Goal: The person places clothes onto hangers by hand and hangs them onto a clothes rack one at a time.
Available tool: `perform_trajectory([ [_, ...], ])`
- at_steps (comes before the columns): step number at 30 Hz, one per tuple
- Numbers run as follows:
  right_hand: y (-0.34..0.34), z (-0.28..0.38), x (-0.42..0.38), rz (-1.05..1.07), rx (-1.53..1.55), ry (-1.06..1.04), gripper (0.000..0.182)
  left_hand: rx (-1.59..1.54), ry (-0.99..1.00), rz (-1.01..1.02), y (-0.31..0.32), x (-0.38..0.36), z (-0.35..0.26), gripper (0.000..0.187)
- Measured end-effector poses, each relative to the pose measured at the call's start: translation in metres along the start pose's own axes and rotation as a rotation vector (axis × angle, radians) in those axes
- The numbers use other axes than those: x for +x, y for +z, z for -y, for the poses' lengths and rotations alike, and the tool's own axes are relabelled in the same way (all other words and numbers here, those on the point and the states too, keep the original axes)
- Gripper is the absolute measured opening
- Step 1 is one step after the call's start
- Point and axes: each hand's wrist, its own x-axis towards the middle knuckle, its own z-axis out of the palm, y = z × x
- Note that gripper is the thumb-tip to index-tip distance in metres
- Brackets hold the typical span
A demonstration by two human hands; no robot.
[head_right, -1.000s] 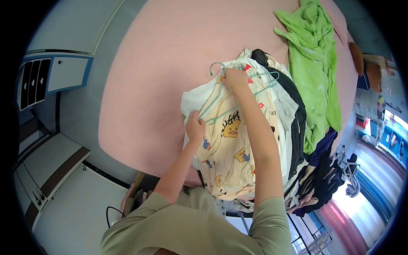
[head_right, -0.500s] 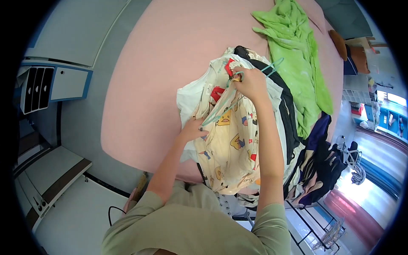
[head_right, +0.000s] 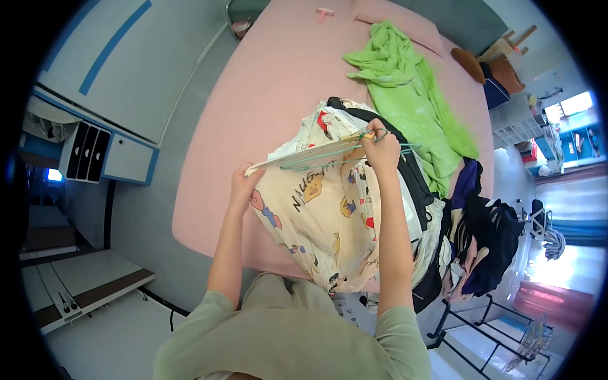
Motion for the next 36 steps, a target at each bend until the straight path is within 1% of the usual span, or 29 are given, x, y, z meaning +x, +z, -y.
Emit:
perform_trajectory([
  [1,-0.010,0.000,-0.009,-0.031,0.036,0.032,0.014,-0.066,0.022,-0.030,0.001,-0.008,-0.008,0.023],
  [2,-0.022,-0.001,-0.020,-0.051,0.039,0.044,0.014,-0.055,0.031,-0.011,-0.001,-0.016,-0.017,0.023],
  [4,-0.047,-0.003,-0.039,-0.084,0.048,0.102,0.015,-0.115,-0.002,0.198,-0.001,-0.027,-0.052,0.033],
  [5,-0.062,-0.003,-0.051,-0.131,0.038,0.080,0.011,-0.102,0.006,0.231,0.003,-0.030,-0.063,0.033],
  [6,-0.074,-0.004,-0.064,-0.163,0.032,0.099,0.011,0.014,0.074,0.228,0.008,-0.033,-0.072,0.038],
  [7,-0.085,-0.005,-0.078,-0.189,0.195,0.153,0.008,0.128,0.143,0.224,0.015,-0.040,-0.082,0.044],
  [8,-0.095,-0.005,-0.093,-0.216,0.360,0.206,0.005,0.137,0.150,0.259,0.022,-0.051,-0.093,0.044],
  [9,-0.105,-0.002,-0.108,-0.274,0.442,0.238,0.004,0.301,0.183,0.311,0.031,-0.065,-0.109,0.040],
  [10,-0.121,0.005,-0.122,-0.306,0.434,0.253,0.004,0.463,0.219,0.360,0.037,-0.076,-0.118,0.037],
  [11,-0.138,0.014,-0.138,-0.360,0.542,0.252,0.004,0.469,0.227,0.393,0.041,-0.084,-0.118,0.037],
  [13,-0.173,0.034,-0.176,-0.506,0.719,0.238,0.005,0.449,0.376,0.556,0.049,-0.102,-0.125,0.029],
  [14,-0.187,0.042,-0.189,-0.553,0.702,0.222,0.007,0.452,0.386,0.592,0.052,-0.110,-0.130,0.029],
  [16,-0.211,0.055,-0.213,-0.654,0.663,0.255,0.008,0.509,0.383,0.719,0.060,-0.126,-0.144,0.013],
  [17,-0.222,0.062,-0.226,-0.689,0.686,0.266,0.008,0.510,0.394,0.755,0.065,-0.129,-0.143,0.013],
  [19,-0.239,0.070,-0.253,-0.771,0.585,0.267,0.009,0.414,0.642,0.876,0.078,-0.134,-0.141,0.004],
  [20,-0.246,0.072,-0.265,-0.818,0.542,0.268,0.010,0.407,0.647,0.910,0.085,-0.141,-0.142,0.004],
  [22,-0.258,0.077,-0.290,-0.881,0.499,0.313,0.010,0.439,0.750,1.009,0.096,-0.163,-0.150,0.009],
  [24,-0.268,0.079,-0.313,-0.940,0.460,0.355,0.011,0.460,0.745,1.109,0.106,-0.176,-0.150,0.011],
  [26,-0.277,0.075,-0.337,-1.026,0.332,0.375,0.013,0.487,0.746,1.209,0.114,-0.181,-0.145,0.013],
  [28,-0.283,0.066,-0.364,-1.070,0.339,0.363,0.016,0.694,1.060,1.144,0.124,-0.182,-0.134,0.020],
  [29,-0.286,0.064,-0.377,-1.091,0.196,0.391,0.017,0.730,1.054,1.108,0.130,-0.188,-0.132,0.025],
  [30,-0.289,0.064,-0.388,-1.106,0.054,0.421,0.018,0.722,1.064,1.139,0.137,-0.193,-0.131,0.025],
  [32,-0.291,0.074,-0.406,-1.162,0.078,0.446,0.018,0.609,1.097,1.197,0.150,-0.201,-0.129,0.025],
  [33,-0.293,0.081,-0.413,-1.218,0.102,0.443,0.018,0.596,1.088,1.214,0.157,-0.204,-0.124,0.030],
  [34,-0.294,0.085,-0.421,-1.274,0.125,0.440,0.017,0.586,1.091,1.243,0.163,-0.208,-0.119,0.030],
  [35,-0.295,0.084,-0.431,-1.292,0.107,0.453,0.017,0.659,1.091,1.252,0.168,-0.215,-0.114,0.036],
  [36,-0.296,0.080,-0.440,-1.349,0.142,0.411,0.017,0.732,1.093,1.258,0.174,-0.222,-0.110,0.044],
])
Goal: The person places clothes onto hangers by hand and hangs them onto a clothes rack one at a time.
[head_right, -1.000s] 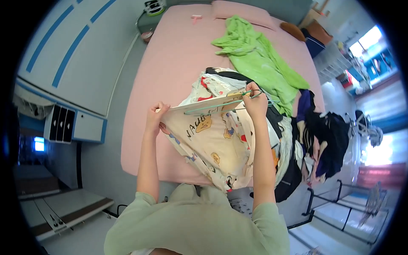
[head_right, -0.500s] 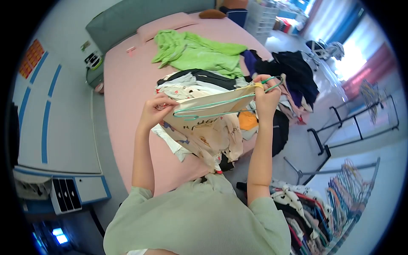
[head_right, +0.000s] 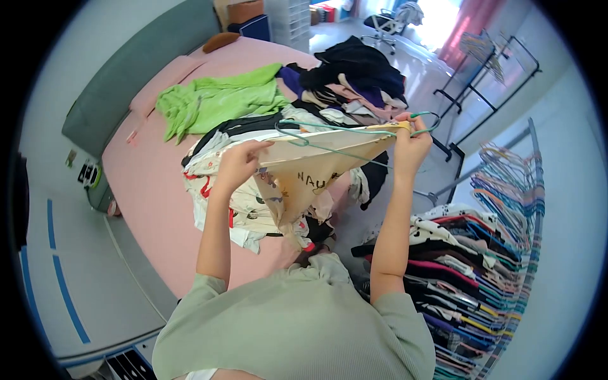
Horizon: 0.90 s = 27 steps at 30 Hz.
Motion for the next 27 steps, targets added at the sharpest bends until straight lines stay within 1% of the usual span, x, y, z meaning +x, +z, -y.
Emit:
perform_trajectory([
  [1,-0.008,-0.004,0.000,-0.043,0.061,-0.009,0.016,-0.041,-0.039,0.133,0.007,0.007,-0.003,0.052],
  [2,-0.015,-0.009,-0.002,-0.063,0.048,-0.010,0.016,-0.047,-0.022,0.147,0.019,0.011,-0.006,0.052],
  [4,-0.028,-0.010,-0.003,-0.115,0.119,-0.022,0.014,-0.248,0.088,0.081,0.046,0.020,-0.009,0.053],
  [5,-0.033,-0.010,-0.004,-0.132,0.108,-0.028,0.014,-0.371,0.094,0.132,0.056,0.025,-0.009,0.062],
  [8,-0.045,-0.007,-0.008,-0.152,0.008,-0.074,0.012,-0.457,0.114,0.117,0.065,0.040,-0.027,0.067],
  [9,-0.049,-0.006,-0.008,-0.130,-0.186,-0.115,0.011,-0.485,0.228,0.042,0.066,0.047,-0.034,0.071],
  [11,-0.056,-0.003,-0.008,-0.100,-0.579,-0.167,0.009,-0.487,0.213,0.088,0.063,0.055,-0.046,0.073],
  [12,-0.057,-0.004,-0.007,-0.107,-0.583,-0.167,0.009,-0.486,0.191,0.132,0.061,0.058,-0.054,0.076],
  [13,-0.058,-0.006,-0.006,-0.073,-0.592,-0.157,0.008,-0.463,0.256,0.140,0.066,0.063,-0.059,0.077],
  [14,-0.058,-0.008,-0.006,-0.038,-0.601,-0.146,0.008,-0.466,0.261,0.145,0.071,0.066,-0.066,0.077],
  [15,-0.054,-0.008,-0.006,-0.030,-0.569,-0.191,0.007,-0.435,0.298,0.176,0.075,0.068,-0.074,0.078],
  [16,-0.052,-0.009,-0.005,-0.038,-0.573,-0.189,0.007,-0.402,0.335,0.207,0.081,0.071,-0.082,0.078],
  [17,-0.050,-0.012,-0.004,-0.016,-0.601,-0.259,0.007,-0.369,0.428,0.178,0.091,0.075,-0.087,0.079],
  [18,-0.047,-0.014,-0.003,0.008,-0.628,-0.328,0.007,-0.369,0.435,0.183,0.095,0.077,-0.097,0.079],
  [20,-0.036,-0.015,-0.001,0.016,-0.639,-0.344,0.007,-0.345,0.397,0.281,0.100,0.082,-0.118,0.080],
  [21,-0.033,-0.016,0.000,0.034,-0.648,-0.360,0.008,-0.358,0.432,0.257,0.107,0.085,-0.125,0.081],
  [24,-0.029,-0.035,0.010,0.009,-0.728,-0.310,0.007,-0.417,0.484,0.305,0.122,0.095,-0.132,0.080],
  [25,-0.032,-0.032,0.015,0.010,-0.683,-0.281,0.007,-0.457,0.440,0.336,0.122,0.099,-0.133,0.080],
  [26,-0.035,-0.034,0.020,0.010,-0.679,-0.281,0.007,-0.453,0.439,0.335,0.125,0.104,-0.131,0.080],
  [27,-0.041,-0.037,0.025,-0.024,-0.639,-0.238,0.009,-0.394,0.533,0.254,0.130,0.110,-0.128,0.080],
])
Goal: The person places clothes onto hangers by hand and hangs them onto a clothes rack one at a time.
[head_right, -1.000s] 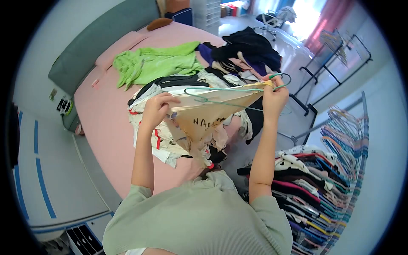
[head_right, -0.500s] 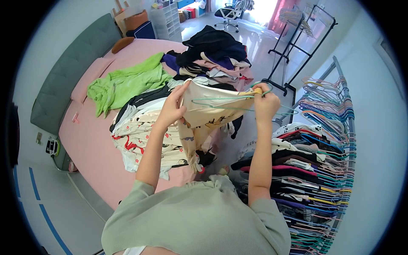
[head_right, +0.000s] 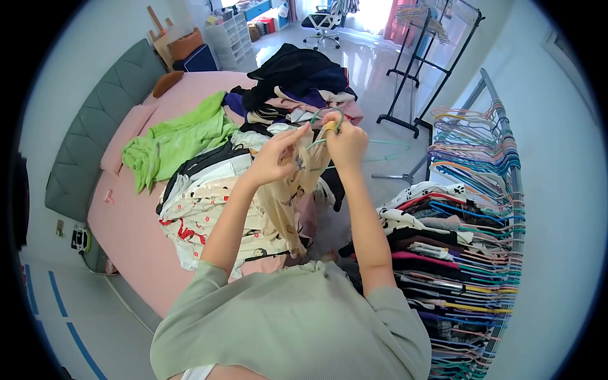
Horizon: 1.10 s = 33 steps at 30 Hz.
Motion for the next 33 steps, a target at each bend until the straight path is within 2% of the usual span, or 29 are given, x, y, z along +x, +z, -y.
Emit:
perform_trajectory([
  [1,-0.003,-0.007,0.005,-0.022,0.036,0.052,0.012,0.086,0.095,-0.041,0.002,0.004,0.007,0.080],
  [6,-0.011,-0.035,0.022,-0.006,0.041,0.084,0.011,0.067,0.076,-0.013,0.023,0.025,0.016,0.072],
  [8,-0.011,-0.043,0.029,-0.004,0.033,0.100,0.013,0.031,0.031,-0.008,0.033,0.035,0.014,0.061],
  [9,-0.012,-0.048,0.033,-0.007,0.032,0.102,0.013,0.031,0.033,-0.005,0.037,0.041,0.013,0.061],
  [11,-0.018,-0.058,0.039,0.071,0.104,0.089,0.013,0.151,-0.009,0.019,0.044,0.051,0.011,0.049],
  [12,-0.023,-0.065,0.042,0.065,0.099,0.092,0.013,0.157,-0.044,0.048,0.046,0.056,0.014,0.035],
  [13,-0.030,-0.073,0.044,0.272,0.149,0.208,0.014,0.155,-0.038,0.052,0.049,0.059,0.017,0.035],
  [14,-0.037,-0.080,0.046,0.481,0.199,0.324,0.016,0.073,-0.113,0.075,0.051,0.061,0.019,0.030],
  [15,-0.043,-0.086,0.047,0.477,0.197,0.328,0.016,-0.009,-0.189,0.100,0.052,0.063,0.020,0.025],
  [17,-0.055,-0.098,0.048,0.735,0.245,0.296,0.019,0.008,-0.187,0.088,0.053,0.069,0.022,0.024],
  [19,-0.067,-0.114,0.048,0.756,0.306,0.354,0.023,0.054,-0.277,0.176,0.050,0.071,0.021,0.025],
  [21,-0.074,-0.145,0.047,0.813,0.463,0.407,0.024,0.045,-0.270,0.192,0.043,0.073,0.028,0.027],
  [24,-0.101,-0.168,0.053,0.885,0.389,0.441,0.021,-0.236,-0.287,0.224,0.026,0.072,0.038,0.019],
  [25,-0.105,-0.178,0.053,0.873,0.389,0.446,0.021,-0.236,-0.280,0.233,0.022,0.072,0.042,0.019],
  [27,-0.110,-0.190,0.052,0.829,0.344,0.455,0.019,-0.439,-0.320,0.149,0.016,0.073,0.051,0.020],
  [31,-0.116,-0.187,0.047,0.729,0.443,0.483,0.020,-0.386,-0.203,0.079,0.008,0.090,0.069,0.023],
  [33,-0.118,-0.181,0.046,0.656,0.515,0.518,0.020,-0.369,-0.253,0.082,0.002,0.100,0.076,0.029],
])
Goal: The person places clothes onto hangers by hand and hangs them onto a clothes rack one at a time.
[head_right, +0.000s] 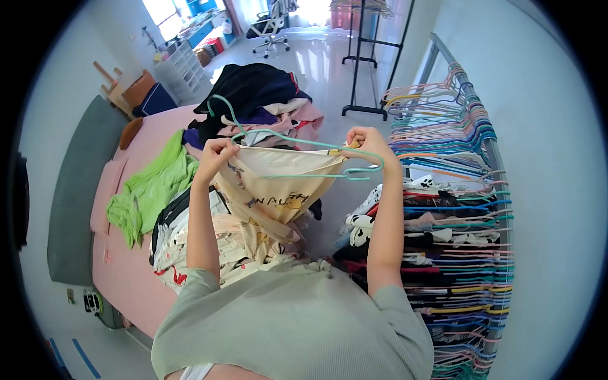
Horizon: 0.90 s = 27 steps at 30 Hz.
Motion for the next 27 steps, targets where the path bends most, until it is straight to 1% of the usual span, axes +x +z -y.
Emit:
perform_trajectory([
  [2,0.000,-0.003,0.000,-0.028,0.004,0.013,0.020,-0.021,0.057,0.011,0.000,0.013,-0.003,0.029],
  [4,0.001,-0.004,-0.004,-0.063,-0.154,0.011,0.019,-0.040,0.088,0.033,0.004,0.027,-0.009,0.030],
  [5,0.004,-0.011,-0.008,-0.126,-0.076,0.037,0.013,-0.052,0.113,0.041,0.005,0.035,-0.012,0.030],
  [6,0.006,-0.006,-0.015,-0.146,-0.079,0.044,0.013,-0.060,0.121,0.059,0.007,0.043,-0.014,0.030],
  [8,0.008,0.007,-0.028,-0.388,-0.347,0.094,0.011,-0.090,0.120,0.050,0.012,0.059,-0.015,0.030],
  [9,-0.001,-0.013,-0.034,-0.478,-0.376,0.099,0.016,-0.079,0.143,0.066,0.015,0.067,-0.013,0.029],
  [10,-0.004,-0.008,-0.042,-0.506,-0.382,0.111,0.016,-0.090,0.154,0.092,0.018,0.076,-0.011,0.029],
  [12,-0.008,0.001,-0.064,-0.677,-0.261,0.079,0.018,-0.048,0.200,0.168,0.027,0.092,-0.004,0.030],
  [13,-0.008,0.002,-0.072,-0.714,-0.001,-0.044,0.018,-0.041,0.229,0.174,0.035,0.098,-0.003,0.030],
  [14,-0.012,0.003,-0.080,-0.745,-0.008,-0.034,0.018,-0.053,0.240,0.203,0.041,0.103,-0.002,0.030],
  [16,-0.018,0.009,-0.095,-0.865,-0.112,-0.002,0.019,-0.080,0.192,0.304,0.053,0.113,-0.001,0.028],
  [17,-0.016,0.013,-0.102,-0.945,-0.104,-0.003,0.021,-0.089,0.202,0.330,0.061,0.116,-0.002,0.028],
  [18,-0.017,0.011,-0.107,-0.970,-0.111,0.004,0.021,-0.131,0.206,0.341,0.069,0.119,-0.003,0.028],
  [20,-0.021,0.004,-0.115,-1.099,-0.004,-0.031,0.024,-0.183,0.218,0.367,0.083,0.125,-0.004,0.028],
  [21,-0.023,0.004,-0.118,-1.116,-0.011,-0.027,0.024,-0.148,0.237,0.370,0.089,0.127,-0.004,0.027],
  [22,-0.023,0.003,-0.121,-1.131,0.080,-0.013,0.023,-0.113,0.253,0.371,0.094,0.129,-0.003,0.027],
  [24,-0.022,0.001,-0.126,-1.153,0.268,0.016,0.023,-0.161,0.260,0.392,0.101,0.130,0.001,0.027],
  [26,-0.027,0.000,-0.129,-1.157,0.295,0.056,0.022,-0.183,0.270,0.388,0.103,0.134,0.004,0.027],
  [27,-0.029,0.000,-0.128,-1.122,0.333,0.077,0.023,-0.204,0.259,0.375,0.105,0.134,0.005,0.028],
])
